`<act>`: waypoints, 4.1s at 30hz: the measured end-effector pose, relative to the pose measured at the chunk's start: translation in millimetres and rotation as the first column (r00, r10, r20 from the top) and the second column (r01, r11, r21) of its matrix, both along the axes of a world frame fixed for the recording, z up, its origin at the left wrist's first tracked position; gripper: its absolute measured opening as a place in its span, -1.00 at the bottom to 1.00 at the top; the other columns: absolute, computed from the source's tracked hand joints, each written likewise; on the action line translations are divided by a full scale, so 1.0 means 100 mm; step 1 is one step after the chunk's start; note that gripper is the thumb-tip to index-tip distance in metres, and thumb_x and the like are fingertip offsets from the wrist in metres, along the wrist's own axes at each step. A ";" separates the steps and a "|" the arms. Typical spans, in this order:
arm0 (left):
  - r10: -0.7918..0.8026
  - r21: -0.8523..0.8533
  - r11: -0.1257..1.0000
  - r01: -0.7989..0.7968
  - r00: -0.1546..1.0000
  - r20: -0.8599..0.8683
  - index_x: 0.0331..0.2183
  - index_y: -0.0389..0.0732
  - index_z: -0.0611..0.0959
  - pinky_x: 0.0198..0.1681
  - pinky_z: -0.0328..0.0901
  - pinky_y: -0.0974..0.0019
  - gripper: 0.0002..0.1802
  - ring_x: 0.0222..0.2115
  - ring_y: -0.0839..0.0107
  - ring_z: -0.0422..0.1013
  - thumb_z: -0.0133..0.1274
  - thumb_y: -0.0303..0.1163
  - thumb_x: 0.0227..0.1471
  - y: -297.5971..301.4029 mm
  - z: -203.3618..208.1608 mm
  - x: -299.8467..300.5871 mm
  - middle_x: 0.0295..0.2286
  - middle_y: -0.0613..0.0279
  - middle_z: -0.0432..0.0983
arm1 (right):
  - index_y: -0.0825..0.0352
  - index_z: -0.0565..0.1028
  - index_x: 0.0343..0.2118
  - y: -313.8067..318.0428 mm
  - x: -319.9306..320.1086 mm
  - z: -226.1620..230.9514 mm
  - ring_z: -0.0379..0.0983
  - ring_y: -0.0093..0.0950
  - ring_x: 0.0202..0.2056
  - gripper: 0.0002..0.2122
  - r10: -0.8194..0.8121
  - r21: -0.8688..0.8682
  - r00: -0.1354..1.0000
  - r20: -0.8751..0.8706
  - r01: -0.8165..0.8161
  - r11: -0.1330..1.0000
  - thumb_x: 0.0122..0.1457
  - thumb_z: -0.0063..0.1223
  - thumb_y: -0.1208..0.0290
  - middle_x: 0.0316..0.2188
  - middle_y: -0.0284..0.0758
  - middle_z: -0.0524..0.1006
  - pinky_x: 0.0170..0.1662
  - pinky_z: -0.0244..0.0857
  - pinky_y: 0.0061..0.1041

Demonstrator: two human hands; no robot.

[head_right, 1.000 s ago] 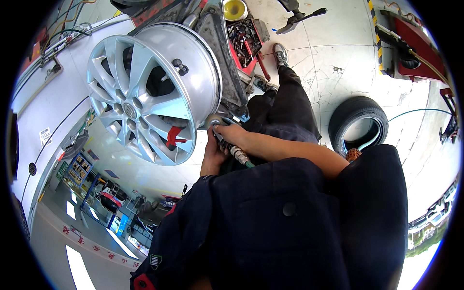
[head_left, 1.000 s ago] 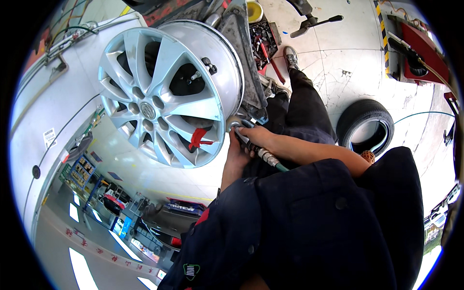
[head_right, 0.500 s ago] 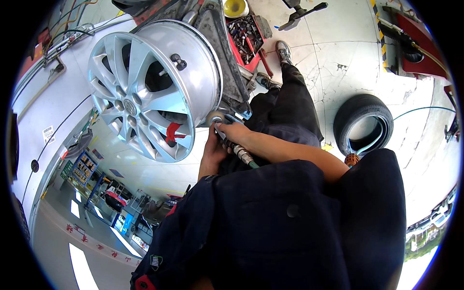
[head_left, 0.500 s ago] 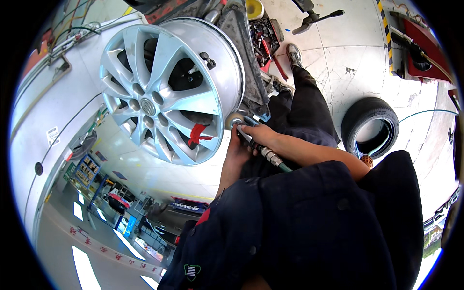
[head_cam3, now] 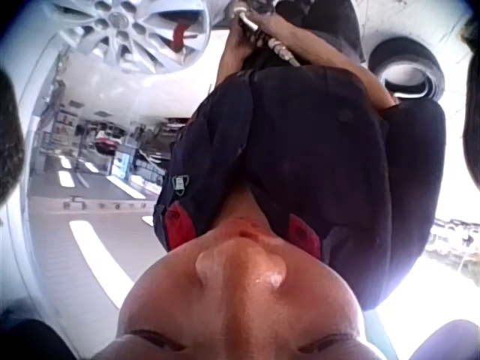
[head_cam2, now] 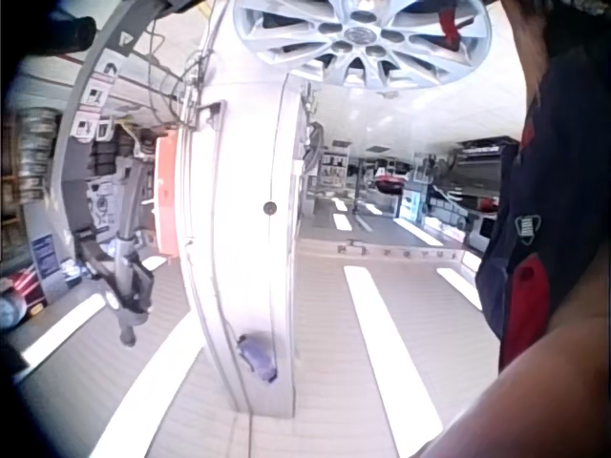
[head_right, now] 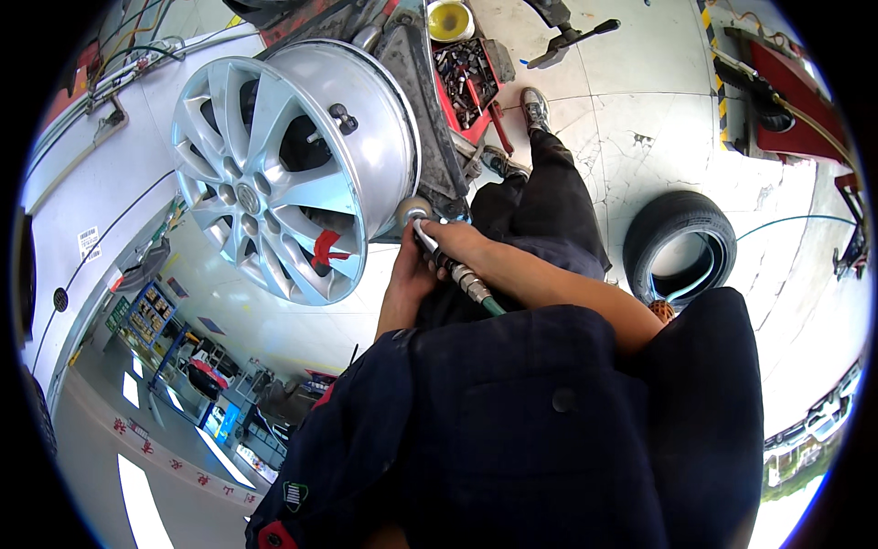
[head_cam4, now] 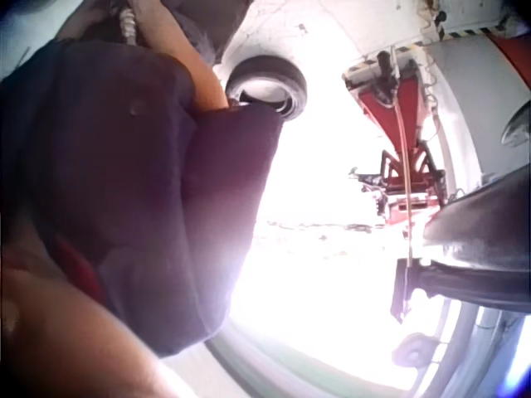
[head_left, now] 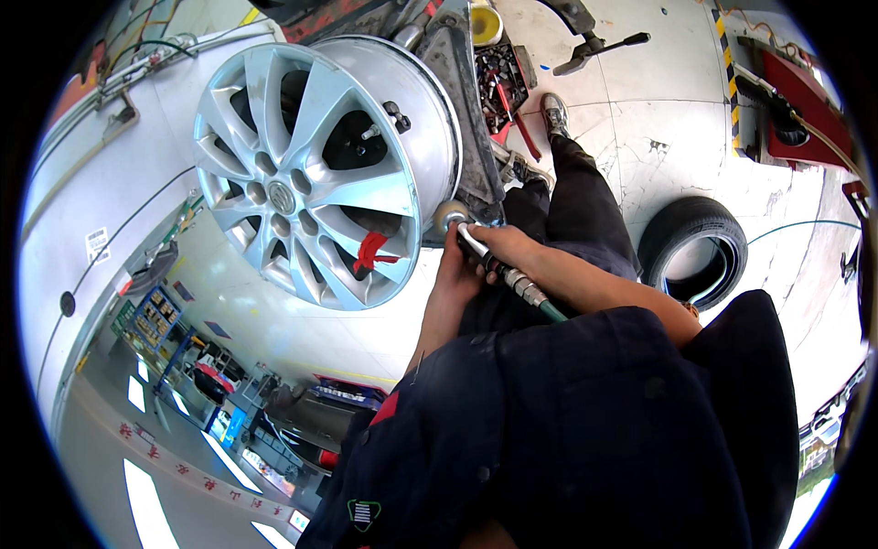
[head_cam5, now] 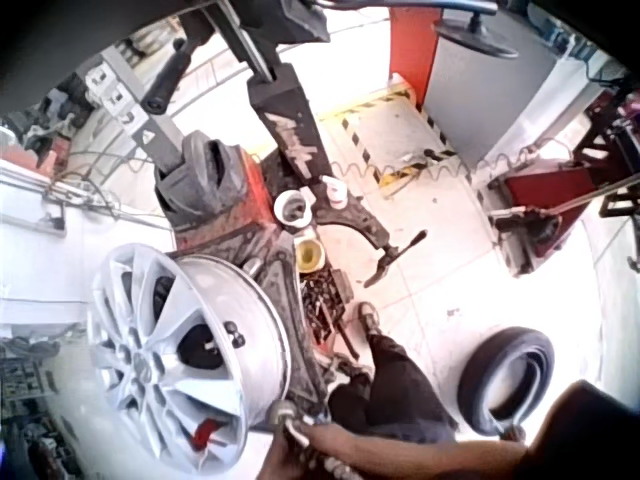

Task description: The person uses a pneumatic wire brush to clean the rim of a silver alloy wheel mounted on a tire changer. After cleaning the outer face, the person removes the wheel, flips it, and continues cleaning the inner barrel and backside of the rim.

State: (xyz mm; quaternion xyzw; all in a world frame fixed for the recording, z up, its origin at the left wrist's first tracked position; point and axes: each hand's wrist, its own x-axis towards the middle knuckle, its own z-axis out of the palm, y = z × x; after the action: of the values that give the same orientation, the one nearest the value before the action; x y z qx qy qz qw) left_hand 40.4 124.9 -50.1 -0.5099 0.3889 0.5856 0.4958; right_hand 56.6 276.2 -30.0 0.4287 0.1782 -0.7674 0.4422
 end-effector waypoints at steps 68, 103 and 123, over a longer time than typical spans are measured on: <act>0.403 -0.053 0.911 -0.408 0.911 -0.087 -0.48 -0.08 0.51 -0.64 0.32 0.51 -0.72 -0.63 0.46 0.40 -0.04 -0.08 -0.07 0.21 -0.16 -0.36 -0.60 0.36 0.46 | 0.25 0.31 -0.41 -0.21 -0.70 0.30 0.25 -0.51 -0.67 -0.76 -0.371 0.195 0.852 0.369 0.319 0.927 0.17 -0.25 0.16 -0.61 -0.37 0.35 -0.68 0.16 -0.59; 0.249 -0.100 0.962 -0.256 0.966 -0.075 -0.47 -0.09 0.54 -0.55 0.37 0.38 -0.67 -0.57 0.40 0.41 -0.11 -0.04 0.00 -0.21 0.06 -0.07 -0.57 0.27 0.47 | 0.27 0.26 -0.39 -0.56 -0.19 0.12 0.27 -0.46 -0.70 -0.73 -0.256 -0.101 0.899 0.356 0.310 0.945 0.14 -0.21 0.13 -0.65 -0.26 0.30 -0.76 0.15 -0.56; 0.234 0.488 0.856 -0.171 0.969 -0.072 -0.26 -0.14 0.45 -0.22 0.34 0.25 -0.58 -0.34 0.29 0.40 -0.11 -0.02 -0.03 -0.45 -0.33 -0.06 -0.34 0.18 0.43 | 0.32 0.33 -0.47 -0.72 -0.18 -0.02 0.31 -0.50 -0.63 -0.75 -0.349 -0.066 0.917 0.194 0.367 0.928 0.14 -0.27 0.23 -0.64 -0.32 0.36 -0.64 0.29 -0.62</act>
State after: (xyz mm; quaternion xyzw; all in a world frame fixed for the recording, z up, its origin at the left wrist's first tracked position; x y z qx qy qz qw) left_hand 34.5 79.8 -83.0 -0.3709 0.2077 0.7440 0.5155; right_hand 38.2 203.9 -32.0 0.4983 0.0171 -0.8018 0.3293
